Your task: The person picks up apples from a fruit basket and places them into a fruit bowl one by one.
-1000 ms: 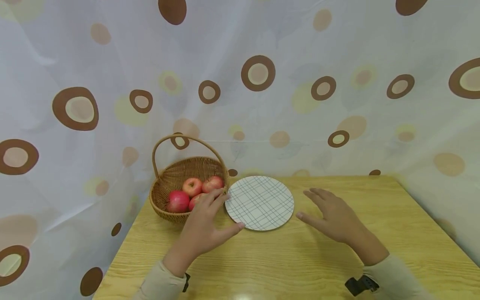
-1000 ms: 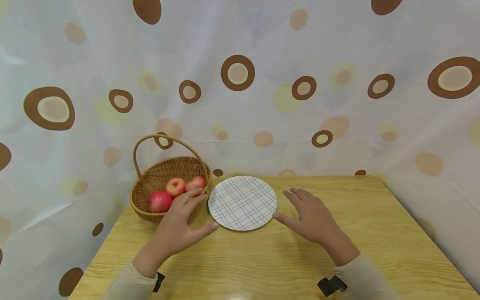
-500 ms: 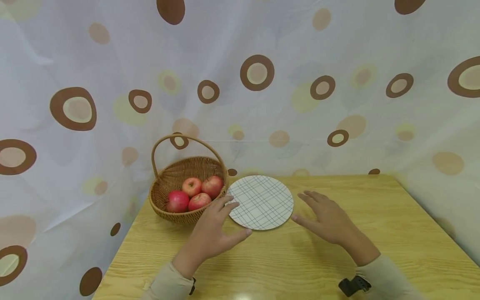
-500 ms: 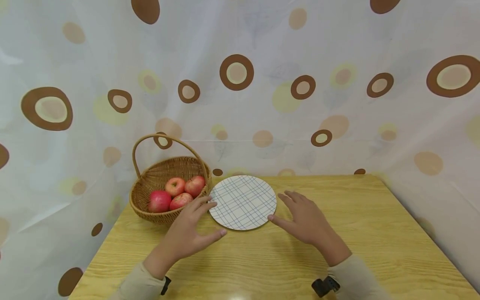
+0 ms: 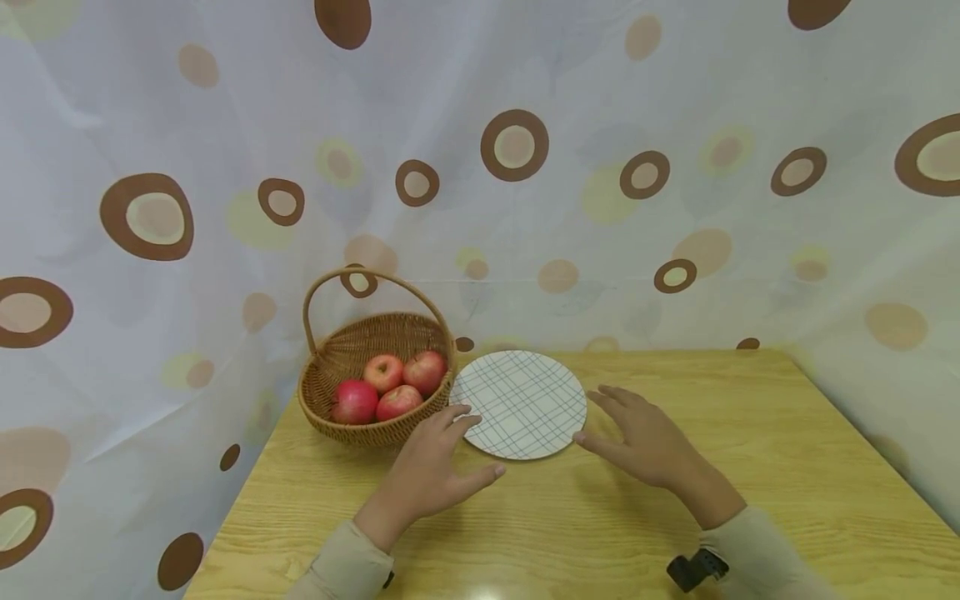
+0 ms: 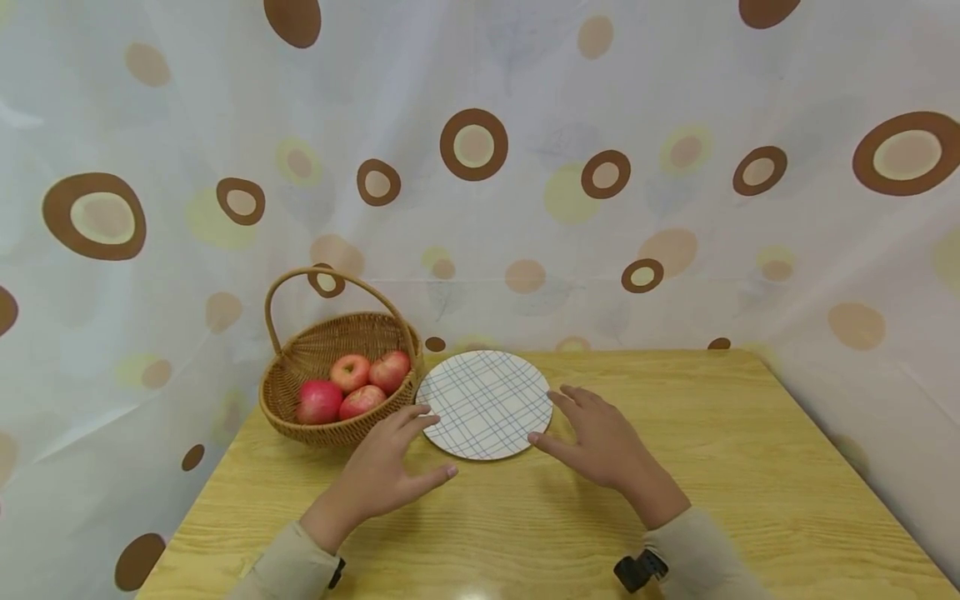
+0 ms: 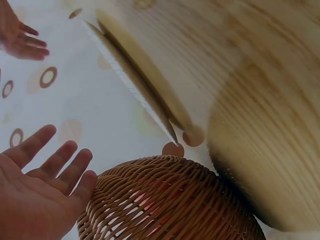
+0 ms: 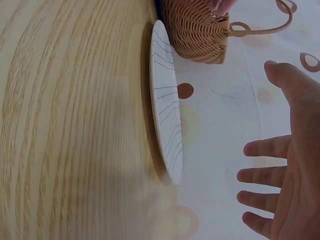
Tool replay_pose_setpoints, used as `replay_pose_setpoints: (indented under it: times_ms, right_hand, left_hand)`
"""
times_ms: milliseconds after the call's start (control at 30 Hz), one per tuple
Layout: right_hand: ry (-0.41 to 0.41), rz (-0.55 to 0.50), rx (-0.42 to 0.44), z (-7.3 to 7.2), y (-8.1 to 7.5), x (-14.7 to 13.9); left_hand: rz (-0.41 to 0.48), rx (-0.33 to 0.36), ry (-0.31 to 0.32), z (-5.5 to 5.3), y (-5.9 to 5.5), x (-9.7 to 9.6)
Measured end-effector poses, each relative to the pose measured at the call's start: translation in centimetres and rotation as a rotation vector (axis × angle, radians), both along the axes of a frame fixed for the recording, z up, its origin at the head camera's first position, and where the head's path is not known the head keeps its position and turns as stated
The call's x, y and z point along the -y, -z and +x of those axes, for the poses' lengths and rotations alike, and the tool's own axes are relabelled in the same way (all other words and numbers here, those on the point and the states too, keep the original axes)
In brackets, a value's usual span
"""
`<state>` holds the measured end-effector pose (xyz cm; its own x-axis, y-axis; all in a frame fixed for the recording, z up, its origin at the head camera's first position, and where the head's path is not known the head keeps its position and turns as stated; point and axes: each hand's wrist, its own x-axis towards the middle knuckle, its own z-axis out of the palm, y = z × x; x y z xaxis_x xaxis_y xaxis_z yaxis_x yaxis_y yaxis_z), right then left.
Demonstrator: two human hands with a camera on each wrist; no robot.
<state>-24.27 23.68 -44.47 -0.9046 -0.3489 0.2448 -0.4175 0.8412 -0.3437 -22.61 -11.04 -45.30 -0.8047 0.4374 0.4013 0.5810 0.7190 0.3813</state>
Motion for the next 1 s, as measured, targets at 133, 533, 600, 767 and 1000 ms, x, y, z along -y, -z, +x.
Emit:
replay_pose_setpoints:
  times_ms: [133,533,600,767,1000]
  right_hand:
    - [-0.015,0.005,-0.012,-0.1,0.3,0.4]
    - [-0.039,0.001,-0.011,-0.8,1.3,1.3]
    - [-0.046,-0.006,-0.008,-0.8,1.4,1.5]
    - [-0.068,-0.005,-0.002,-1.0,1.5,2.1]
    - [-0.097,0.011,-0.02,-1.3,1.6,3.3]
  left_hand:
    - [-0.012,0.013,-0.001,-0.3,0.5,0.1]
    - [-0.025,0.038,0.04,-1.2,1.2,-0.5]
    - [-0.043,0.031,0.043,-1.4,1.4,-0.8]
    - [-0.084,0.016,0.05,-2.1,1.8,-1.3]
    - [-0.127,0.014,0.038,-2.7,1.6,-2.0]
